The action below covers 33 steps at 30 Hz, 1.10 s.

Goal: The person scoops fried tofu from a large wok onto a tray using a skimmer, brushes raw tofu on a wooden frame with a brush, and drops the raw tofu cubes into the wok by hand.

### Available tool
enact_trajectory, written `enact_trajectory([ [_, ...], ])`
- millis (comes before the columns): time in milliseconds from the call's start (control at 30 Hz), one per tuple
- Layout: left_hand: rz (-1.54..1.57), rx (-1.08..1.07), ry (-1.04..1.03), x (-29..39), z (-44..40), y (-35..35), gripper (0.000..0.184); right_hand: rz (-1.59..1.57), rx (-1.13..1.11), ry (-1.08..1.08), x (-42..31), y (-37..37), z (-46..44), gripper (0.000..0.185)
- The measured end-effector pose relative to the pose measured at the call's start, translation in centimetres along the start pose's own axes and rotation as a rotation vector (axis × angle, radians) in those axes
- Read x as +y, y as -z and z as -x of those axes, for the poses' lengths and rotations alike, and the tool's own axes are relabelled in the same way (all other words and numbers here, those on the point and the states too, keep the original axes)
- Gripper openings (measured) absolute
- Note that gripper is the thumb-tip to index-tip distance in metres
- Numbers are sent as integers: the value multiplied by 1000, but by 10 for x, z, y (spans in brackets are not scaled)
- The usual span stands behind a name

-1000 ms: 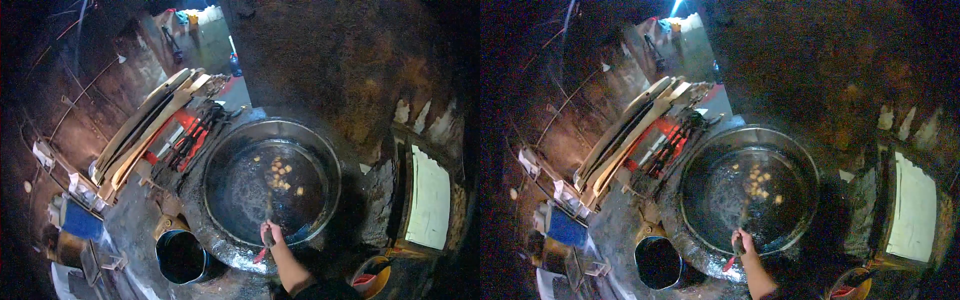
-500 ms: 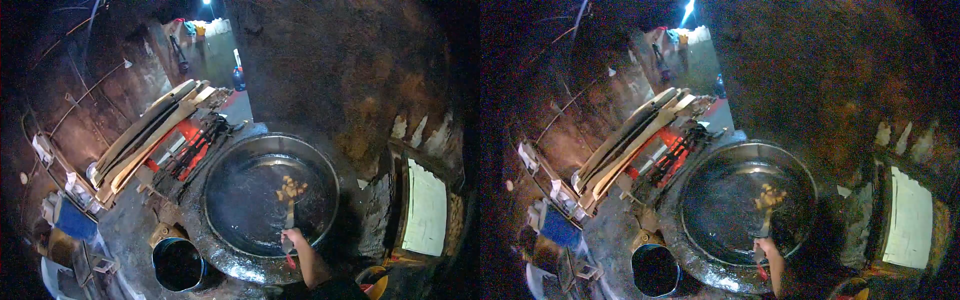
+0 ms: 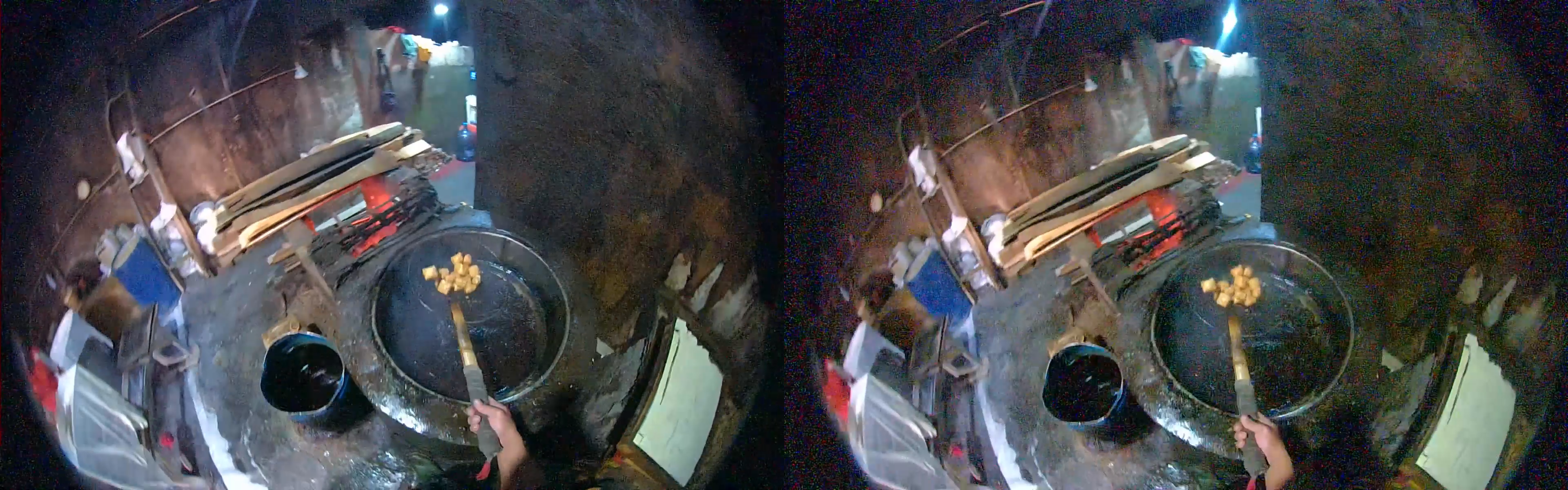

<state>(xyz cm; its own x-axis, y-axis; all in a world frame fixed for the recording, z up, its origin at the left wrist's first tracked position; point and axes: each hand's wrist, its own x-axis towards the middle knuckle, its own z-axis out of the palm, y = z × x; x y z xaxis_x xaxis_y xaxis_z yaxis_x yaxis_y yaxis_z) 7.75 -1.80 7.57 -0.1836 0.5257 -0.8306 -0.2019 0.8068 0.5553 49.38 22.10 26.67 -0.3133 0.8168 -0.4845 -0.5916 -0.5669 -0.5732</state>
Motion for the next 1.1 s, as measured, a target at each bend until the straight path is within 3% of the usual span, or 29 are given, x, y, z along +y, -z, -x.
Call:
enact_trajectory([
  [133, 19, -35, 12, -49, 8, -3, 30, -112, -46, -33, 18, -11, 67, 17],
  [233, 24, -69, 56, -86, 13, -6, 30, -316, -300, -231, 36, 10, 105, 24],
  [267, 31, -82, 78, -97, 13, -8, 30, -305, -285, -231, 50, 36, 110, 24],
  [333, 43, -114, 119, -112, 13, -13, 30, 212, -567, -392, 78, 92, 110, 30],
  [367, 44, -133, 144, -119, 14, -16, 30, 409, -286, -344, 83, 59, 153, 39],
  [400, 46, -149, 176, -126, 13, -19, 30, 614, -190, -271, 115, 103, 151, 34],
  [467, 58, -177, 244, -138, 17, -27, 30, -31, -249, -483, 123, 81, 187, 27],
  [500, 139, -174, 259, -147, 13, -29, 30, -18, -249, -480, 118, 67, 197, 27],
  [567, 304, -148, 289, -166, 6, -22, 30, -226, -52, -270, 107, 36, 209, 20],
  [633, 225, -205, 180, -173, 3, -15, 31, -127, -32, -151, 97, 17, 220, 18],
  [700, 171, -334, -77, -181, -1, -2, 31, 78, 64, 26, 86, -3, 236, 19],
  [800, 566, -759, -619, -198, -9, 9, 32, 108, 85, 117, 88, -5, 245, 22],
  [867, -262, -267, -246, -178, -30, 15, 37, 92, 125, 133, 84, -26, 266, 12],
  [933, -109, -483, 149, -154, -25, 28, 41, 80, 178, 140, 88, -38, 275, 9],
  [967, -443, -319, 46, -145, -21, 15, 44, 112, 213, 125, 95, -38, 278, 13],
  [1067, -774, -216, -412, -177, -43, 9, 41, 126, 139, 82, 124, 16, 268, 24],
  [1100, -531, -154, -235, -177, -42, -1, 40, 139, 153, -76, 127, 39, 261, 25],
])
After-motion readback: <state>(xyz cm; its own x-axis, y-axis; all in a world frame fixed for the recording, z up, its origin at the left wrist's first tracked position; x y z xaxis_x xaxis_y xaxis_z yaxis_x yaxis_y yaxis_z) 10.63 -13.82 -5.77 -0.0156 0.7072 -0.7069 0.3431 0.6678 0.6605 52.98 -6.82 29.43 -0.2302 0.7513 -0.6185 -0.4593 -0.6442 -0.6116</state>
